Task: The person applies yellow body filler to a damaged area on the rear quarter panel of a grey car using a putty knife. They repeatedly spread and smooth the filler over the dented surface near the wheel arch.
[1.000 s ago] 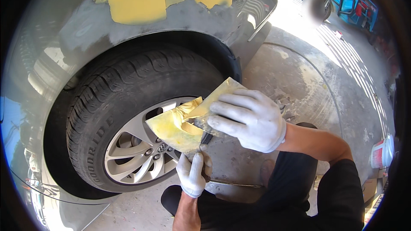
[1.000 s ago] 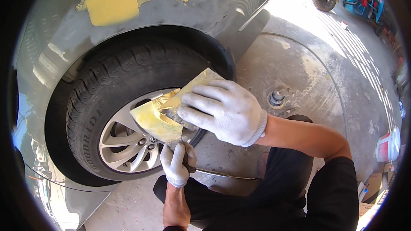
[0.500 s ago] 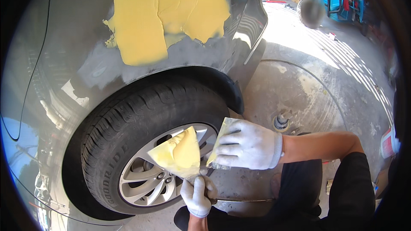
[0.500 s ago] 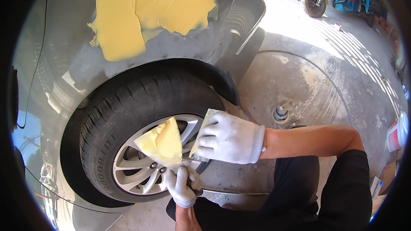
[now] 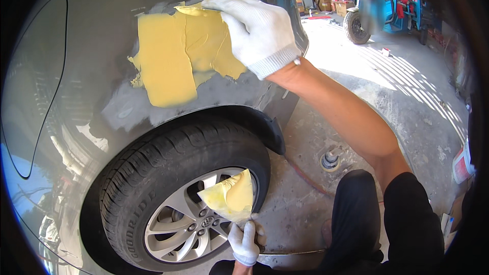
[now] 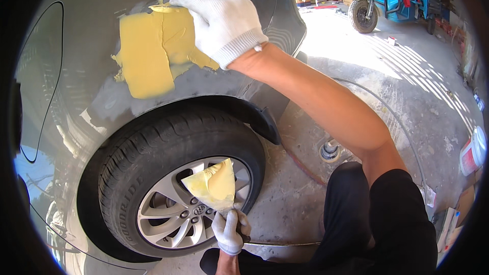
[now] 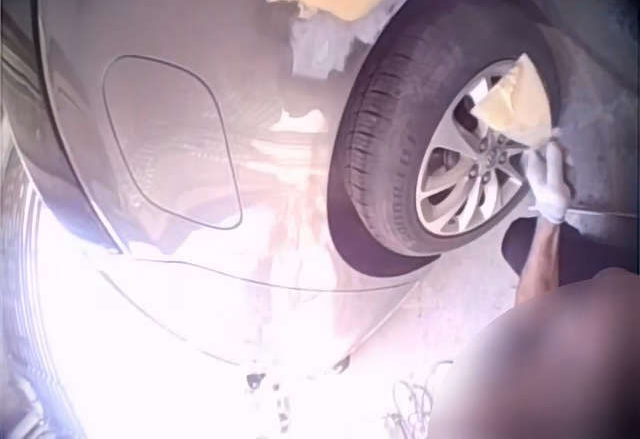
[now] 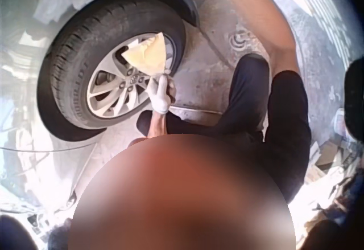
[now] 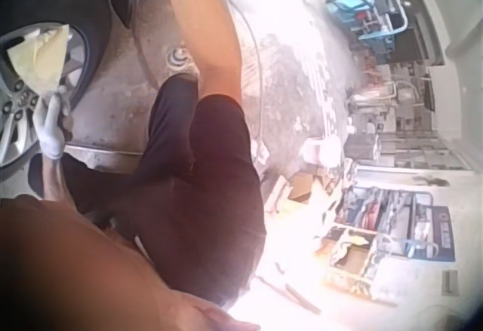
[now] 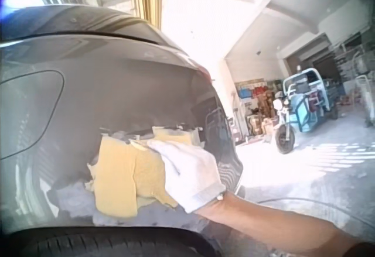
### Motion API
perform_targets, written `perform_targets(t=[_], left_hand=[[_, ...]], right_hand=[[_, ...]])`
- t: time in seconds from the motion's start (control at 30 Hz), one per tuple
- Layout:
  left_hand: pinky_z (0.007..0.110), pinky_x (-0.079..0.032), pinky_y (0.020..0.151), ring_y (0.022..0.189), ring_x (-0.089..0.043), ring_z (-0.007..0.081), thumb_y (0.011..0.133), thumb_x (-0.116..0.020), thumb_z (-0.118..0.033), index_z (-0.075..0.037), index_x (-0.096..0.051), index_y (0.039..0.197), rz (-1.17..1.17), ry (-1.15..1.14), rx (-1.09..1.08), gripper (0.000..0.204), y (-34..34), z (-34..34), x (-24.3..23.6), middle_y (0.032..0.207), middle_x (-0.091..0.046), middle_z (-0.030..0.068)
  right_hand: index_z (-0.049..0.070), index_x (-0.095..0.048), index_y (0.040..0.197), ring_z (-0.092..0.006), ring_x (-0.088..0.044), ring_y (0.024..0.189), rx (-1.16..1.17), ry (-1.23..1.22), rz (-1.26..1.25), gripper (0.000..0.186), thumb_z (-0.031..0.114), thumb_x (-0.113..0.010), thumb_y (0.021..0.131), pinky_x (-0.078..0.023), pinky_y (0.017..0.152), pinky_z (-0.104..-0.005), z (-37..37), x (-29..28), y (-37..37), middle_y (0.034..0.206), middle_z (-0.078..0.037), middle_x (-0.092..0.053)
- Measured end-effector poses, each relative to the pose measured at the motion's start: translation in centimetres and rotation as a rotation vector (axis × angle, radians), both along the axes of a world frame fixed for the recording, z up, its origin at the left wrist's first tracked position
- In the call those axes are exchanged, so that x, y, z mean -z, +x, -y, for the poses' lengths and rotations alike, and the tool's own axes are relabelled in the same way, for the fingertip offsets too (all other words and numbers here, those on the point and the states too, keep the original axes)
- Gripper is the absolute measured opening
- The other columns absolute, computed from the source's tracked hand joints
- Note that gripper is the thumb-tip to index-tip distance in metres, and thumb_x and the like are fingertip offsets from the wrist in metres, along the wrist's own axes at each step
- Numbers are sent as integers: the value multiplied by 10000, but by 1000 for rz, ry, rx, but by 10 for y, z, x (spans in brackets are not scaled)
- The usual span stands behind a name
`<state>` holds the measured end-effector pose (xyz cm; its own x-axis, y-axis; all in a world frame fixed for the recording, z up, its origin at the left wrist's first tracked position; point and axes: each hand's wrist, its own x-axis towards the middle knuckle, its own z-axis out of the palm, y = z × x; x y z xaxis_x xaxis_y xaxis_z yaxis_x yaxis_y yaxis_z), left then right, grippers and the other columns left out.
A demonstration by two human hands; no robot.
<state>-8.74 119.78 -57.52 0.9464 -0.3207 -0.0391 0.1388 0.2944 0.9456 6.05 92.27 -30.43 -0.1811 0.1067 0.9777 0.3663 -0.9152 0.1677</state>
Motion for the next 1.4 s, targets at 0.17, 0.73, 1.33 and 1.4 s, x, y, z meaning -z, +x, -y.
perform_targets(t=[0.17, 0.73, 1.33, 1.4], left_hand=[[255, -341, 415, 431, -428, 100, 1056, -528, -122, 16, -594, 1180, -4, -1, 32, 197, 5, -10, 9, 704, -600, 65], [250, -345, 435, 440, -459, 102, 1052, -551, -172, 1, -578, 863, 11, 25, 42, 257, 4, -13, 4, 612, -575, 64], [255, -344, 414, 427, -449, 103, 1061, -533, -153, 37, -582, 1019, 15, -3, -24, 200, -2, -8, -5, 658, -590, 74], [255, -342, 415, 421, -443, 103, 1060, -533, -158, 26, -576, 967, 28, 15, -15, 210, -1, -9, -7, 633, -579, 72]], right_hand=[[129, -777, 1098, -318, -736, 932, 10, -43, 98, 279, 55, -606, 892, -598, 834, -422, -1, -17, 25, 1028, -104, -781], [102, -777, 1139, -290, -729, 1017, 46, -27, 1, 381, 14, -636, 796, -559, 866, -423, -30, 29, 25, 1128, -90, -776], [72, -707, 1233, -292, -643, 1154, 82, 6, -168, 415, 97, -646, 824, -536, 922, -458, -67, 103, 2, 1272, -90, -651], [69, -708, 1225, -292, -644, 1142, 91, 9, -201, 414, 98, -649, 816, -542, 912, -455, -71, 108, -2, 1262, -90, -649]])
